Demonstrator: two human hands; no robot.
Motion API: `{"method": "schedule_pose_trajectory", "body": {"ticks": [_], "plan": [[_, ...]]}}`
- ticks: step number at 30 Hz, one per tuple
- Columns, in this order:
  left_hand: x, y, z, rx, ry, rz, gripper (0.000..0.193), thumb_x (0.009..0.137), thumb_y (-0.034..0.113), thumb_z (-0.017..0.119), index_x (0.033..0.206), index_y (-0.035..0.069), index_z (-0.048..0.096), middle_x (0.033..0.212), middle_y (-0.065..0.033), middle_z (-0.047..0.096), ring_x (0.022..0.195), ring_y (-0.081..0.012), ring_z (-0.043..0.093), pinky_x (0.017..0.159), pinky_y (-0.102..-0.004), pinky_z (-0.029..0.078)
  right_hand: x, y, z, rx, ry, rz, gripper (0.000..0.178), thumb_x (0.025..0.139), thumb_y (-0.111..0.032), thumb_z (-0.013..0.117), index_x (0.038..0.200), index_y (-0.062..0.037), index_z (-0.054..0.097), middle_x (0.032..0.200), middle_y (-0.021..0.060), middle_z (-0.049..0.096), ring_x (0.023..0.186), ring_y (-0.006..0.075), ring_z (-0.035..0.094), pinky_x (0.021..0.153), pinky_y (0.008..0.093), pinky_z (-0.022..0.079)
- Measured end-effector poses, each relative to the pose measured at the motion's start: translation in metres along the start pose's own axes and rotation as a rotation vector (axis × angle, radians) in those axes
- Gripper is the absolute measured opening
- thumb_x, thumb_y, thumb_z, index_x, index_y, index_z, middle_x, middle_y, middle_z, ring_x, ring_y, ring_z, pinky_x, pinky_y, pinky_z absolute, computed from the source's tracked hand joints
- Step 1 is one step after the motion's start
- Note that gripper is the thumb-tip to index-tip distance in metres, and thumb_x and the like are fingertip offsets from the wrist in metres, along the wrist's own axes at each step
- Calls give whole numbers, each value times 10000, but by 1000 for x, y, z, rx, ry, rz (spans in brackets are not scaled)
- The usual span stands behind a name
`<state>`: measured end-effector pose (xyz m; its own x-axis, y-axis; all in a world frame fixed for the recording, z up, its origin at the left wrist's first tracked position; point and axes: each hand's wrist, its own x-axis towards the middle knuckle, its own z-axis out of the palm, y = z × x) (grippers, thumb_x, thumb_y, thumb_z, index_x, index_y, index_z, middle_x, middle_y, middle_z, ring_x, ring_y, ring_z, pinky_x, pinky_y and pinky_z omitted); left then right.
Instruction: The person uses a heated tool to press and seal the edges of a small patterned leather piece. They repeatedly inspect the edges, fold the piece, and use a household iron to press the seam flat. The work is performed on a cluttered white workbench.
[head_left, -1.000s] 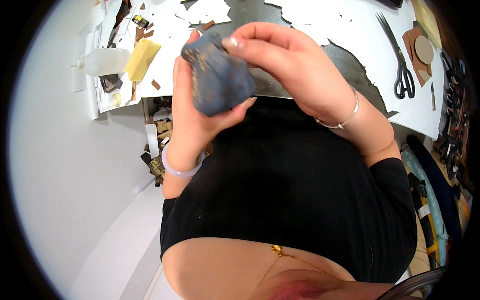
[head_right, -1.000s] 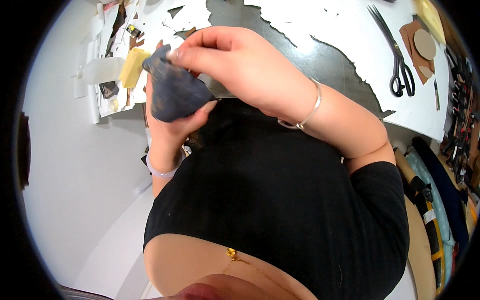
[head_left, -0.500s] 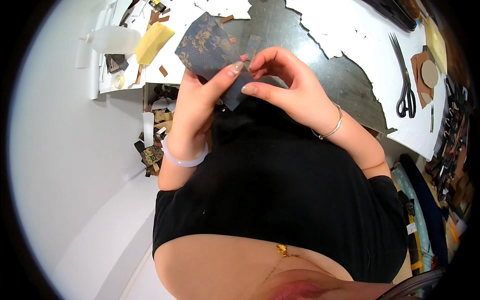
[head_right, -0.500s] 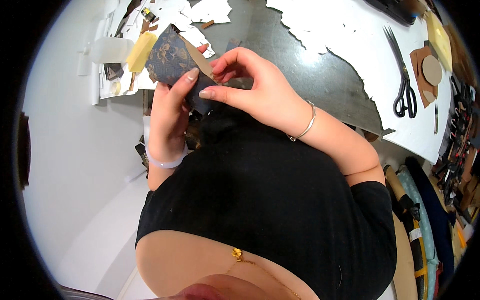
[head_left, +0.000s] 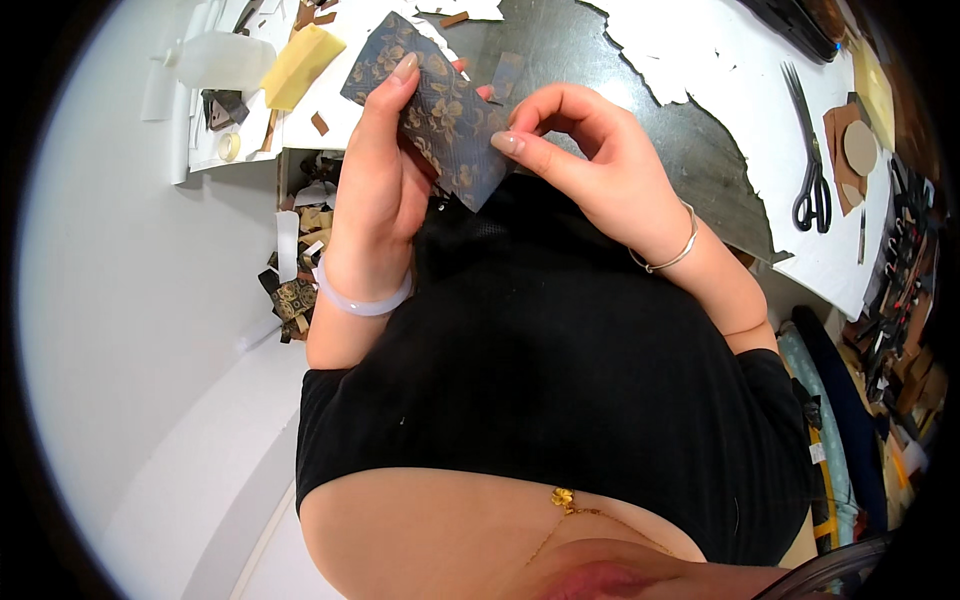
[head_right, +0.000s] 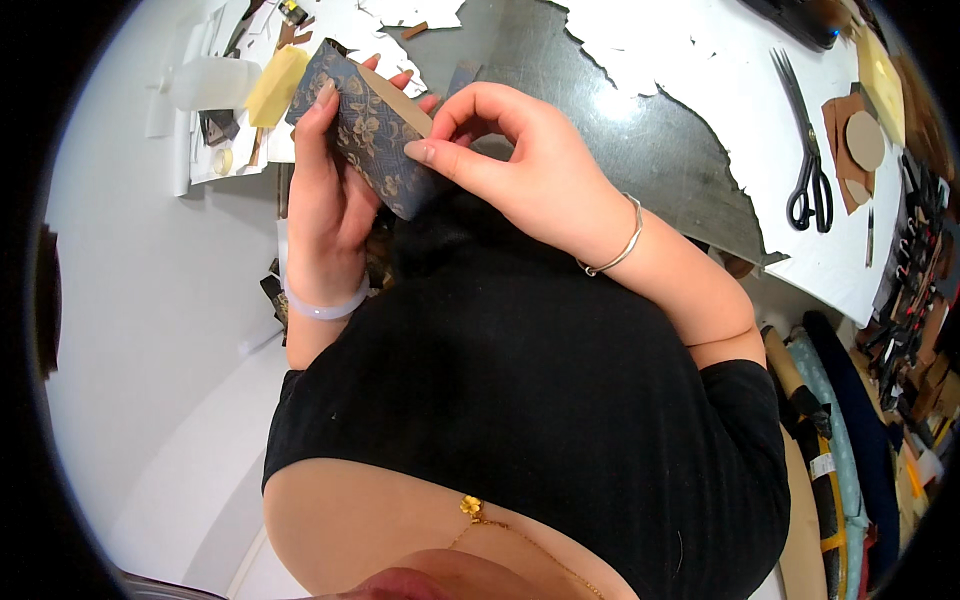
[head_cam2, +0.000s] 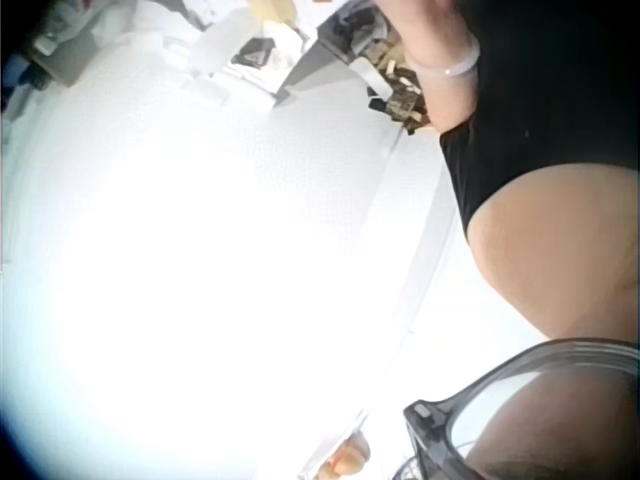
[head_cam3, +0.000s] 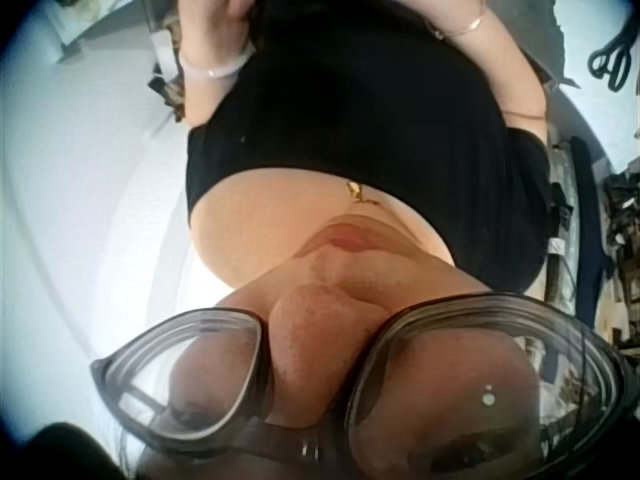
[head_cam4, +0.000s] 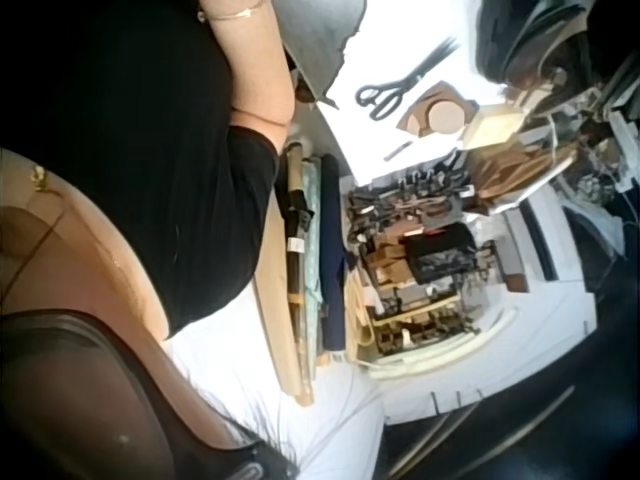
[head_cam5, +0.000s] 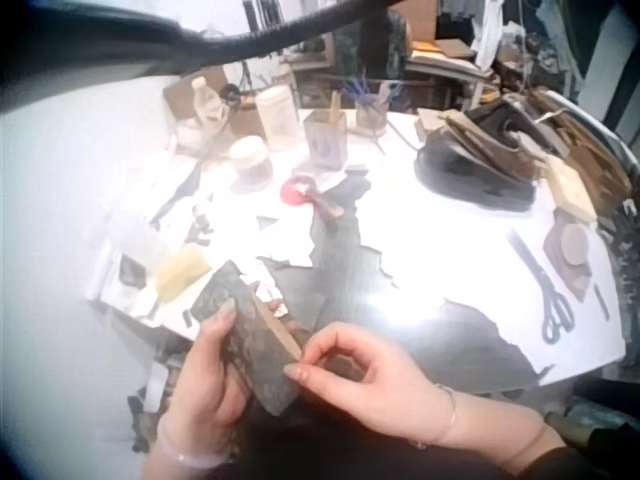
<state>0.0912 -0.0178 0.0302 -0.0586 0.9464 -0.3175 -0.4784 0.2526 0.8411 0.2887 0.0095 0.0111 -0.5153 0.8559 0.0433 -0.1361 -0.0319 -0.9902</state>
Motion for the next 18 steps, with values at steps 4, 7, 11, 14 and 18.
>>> {"method": "schedule_pose_trajectory", "body": {"ticks": [4,7,11,14,18], "plan": [[1,0,0,55,39,24,629,1047,449,459,1482,-3,404,1375,-220,571,1285,-394,595,1072,-498,514,-1,-5,-1,-29,-37,42,135,933,-63,748,1025,-41,652,994,-1,662,980,100,614,899,260,499],[1,1,1,76,38,51,628,1049,452,454,1481,-1,406,1374,-219,574,1285,-393,597,1065,-495,521,-1,-4,-2,-25,-32,51,175,911,-86,776,1031,-39,657,958,1,660,929,95,609,857,249,506],[-2,2,5,56,72,51,624,1049,455,438,1475,-1,417,1367,-220,584,1272,-391,609,1057,-490,530,0,-1,0,0,2,45,233,876,-121,824,1020,-29,667,904,10,656,852,98,598,818,247,513],[-2,2,5,49,68,47,628,1049,461,429,1474,0,424,1367,-223,587,1258,-387,620,1047,-484,540,0,0,0,11,6,32,242,872,-110,823,1036,-28,664,901,9,658,852,97,600,818,248,513],[-5,3,8,14,60,17,631,1049,476,423,1461,-2,445,1372,-228,587,1238,-371,635,1035,-471,549,0,1,1,-10,10,-12,255,869,-99,822,1055,-28,663,898,10,659,849,97,603,819,252,512]]}}
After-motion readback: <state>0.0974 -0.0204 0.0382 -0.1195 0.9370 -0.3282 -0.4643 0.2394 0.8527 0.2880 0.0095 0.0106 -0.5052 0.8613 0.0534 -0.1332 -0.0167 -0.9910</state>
